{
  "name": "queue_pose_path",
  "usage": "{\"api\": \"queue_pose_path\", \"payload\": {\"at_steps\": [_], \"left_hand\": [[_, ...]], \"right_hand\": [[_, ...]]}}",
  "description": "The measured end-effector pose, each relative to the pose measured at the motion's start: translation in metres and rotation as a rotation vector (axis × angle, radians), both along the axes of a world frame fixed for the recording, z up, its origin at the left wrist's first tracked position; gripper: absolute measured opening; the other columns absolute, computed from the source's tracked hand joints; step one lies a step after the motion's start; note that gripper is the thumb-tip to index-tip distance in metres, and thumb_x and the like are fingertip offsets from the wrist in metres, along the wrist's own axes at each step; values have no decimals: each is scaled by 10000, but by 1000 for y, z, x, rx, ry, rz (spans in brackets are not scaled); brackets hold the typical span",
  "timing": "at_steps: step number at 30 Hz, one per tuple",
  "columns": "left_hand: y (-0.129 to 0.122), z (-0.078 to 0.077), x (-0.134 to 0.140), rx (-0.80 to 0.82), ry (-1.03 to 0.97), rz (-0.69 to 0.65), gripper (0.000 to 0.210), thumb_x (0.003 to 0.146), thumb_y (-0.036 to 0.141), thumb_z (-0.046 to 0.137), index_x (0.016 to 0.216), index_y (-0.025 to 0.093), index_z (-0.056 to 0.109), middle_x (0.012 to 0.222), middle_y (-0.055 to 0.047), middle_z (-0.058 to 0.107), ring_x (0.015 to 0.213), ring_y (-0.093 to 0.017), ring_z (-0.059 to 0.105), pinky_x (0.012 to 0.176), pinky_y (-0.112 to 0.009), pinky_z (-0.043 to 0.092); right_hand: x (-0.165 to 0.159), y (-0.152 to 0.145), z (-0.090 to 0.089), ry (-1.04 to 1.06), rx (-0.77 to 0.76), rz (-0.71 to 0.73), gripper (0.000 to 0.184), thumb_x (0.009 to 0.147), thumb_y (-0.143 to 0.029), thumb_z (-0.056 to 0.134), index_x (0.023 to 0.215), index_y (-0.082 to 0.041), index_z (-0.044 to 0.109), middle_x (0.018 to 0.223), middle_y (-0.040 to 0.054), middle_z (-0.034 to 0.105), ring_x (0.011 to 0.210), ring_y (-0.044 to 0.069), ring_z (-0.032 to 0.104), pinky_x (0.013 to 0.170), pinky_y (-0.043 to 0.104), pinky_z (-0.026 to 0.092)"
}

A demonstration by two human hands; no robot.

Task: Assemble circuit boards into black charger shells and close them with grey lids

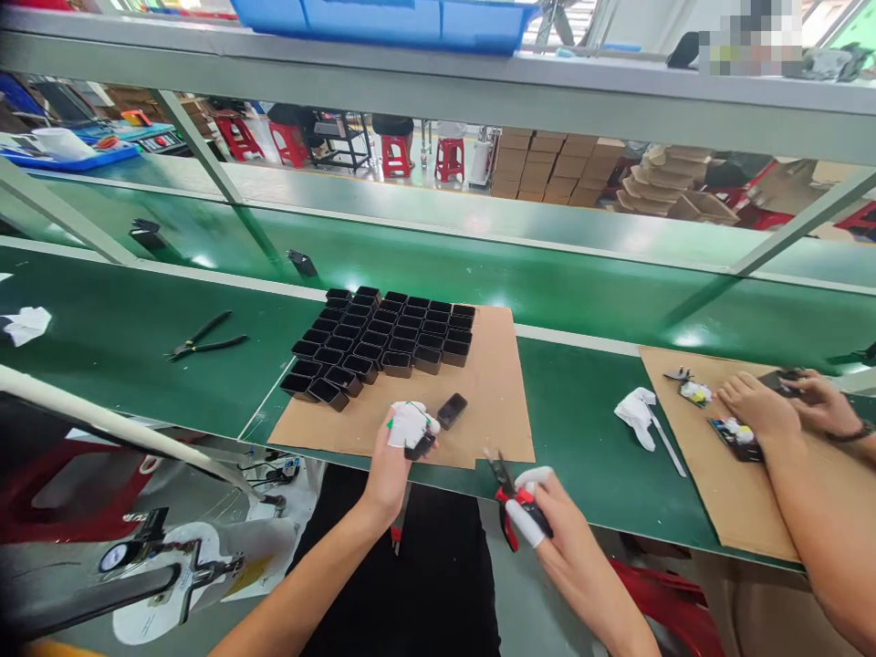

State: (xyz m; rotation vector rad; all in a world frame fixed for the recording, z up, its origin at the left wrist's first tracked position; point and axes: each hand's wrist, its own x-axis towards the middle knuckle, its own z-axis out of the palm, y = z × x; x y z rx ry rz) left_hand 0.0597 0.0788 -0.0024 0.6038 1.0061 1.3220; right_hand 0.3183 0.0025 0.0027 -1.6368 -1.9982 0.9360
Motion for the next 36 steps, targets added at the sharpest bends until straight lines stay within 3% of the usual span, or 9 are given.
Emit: {"api": "queue_pose_path", "payload": {"at_steps": [3,6,8,13,17,21,24,29,36], "left_hand": [[-2,12,-3,-80,-90,10,421,979,620,648,1026,202,647,929,-66,743,755,-212,694,712,-353,525],[-10,18,0,-156,-196,-28,366,976,560,639,936,196,645,953,-99,752,791,-239,719,770,-395,568],[-18,18,6,-208,-291,-76,343,987,537,672,961,194,665,968,-103,761,822,-240,726,803,-390,575],[-32,15,26,-259,-442,-213,456,1048,652,662,1081,201,723,1072,-108,775,936,-239,743,923,-397,588],[-33,21,37,-281,-508,-233,544,1007,729,687,1037,192,768,1066,-117,798,1023,-279,770,1042,-462,597],[-31,22,41,-360,-488,-293,618,987,767,682,886,165,783,888,-103,800,926,-272,791,1023,-491,644],[-31,17,39,-484,-409,-416,679,955,822,666,806,163,731,742,-60,743,725,-231,755,796,-433,684],[-28,17,23,-597,-195,-649,818,876,972,562,819,166,692,651,-52,725,547,-187,688,601,-309,587],[-11,21,3,-621,52,-685,677,777,823,761,929,163,735,613,6,656,437,-142,574,460,-272,493]], "right_hand": [[34,11,-18,-269,226,-191,292,1143,-432,449,1186,-240,664,1238,107,748,1044,266,766,850,372,612],[54,31,-36,-477,289,-351,287,1118,-395,425,1031,-221,636,1068,132,712,748,270,692,620,372,483],[56,45,-42,-533,296,-379,314,1120,-389,410,944,-221,609,992,137,664,695,267,628,608,375,414],[32,61,-47,-590,333,-350,358,1140,-431,426,963,-197,631,984,194,675,938,369,663,805,483,484],[13,51,-46,-545,372,-323,367,1115,-493,533,1141,-150,661,1150,246,726,1156,434,681,1028,633,494],[9,39,-25,-39,317,-73,363,1118,-401,592,1456,-267,604,1579,156,649,1501,346,592,1248,606,453],[8,43,3,328,96,213,469,1119,-302,595,1584,-356,565,1654,89,624,1544,288,593,1275,503,509],[-7,69,46,275,-39,520,609,1060,-195,686,1617,-417,583,1657,61,603,1509,280,624,1286,447,525],[-45,72,60,120,34,539,447,1059,-157,696,1413,-425,753,1335,67,697,1220,255,727,1010,396,682]]}}
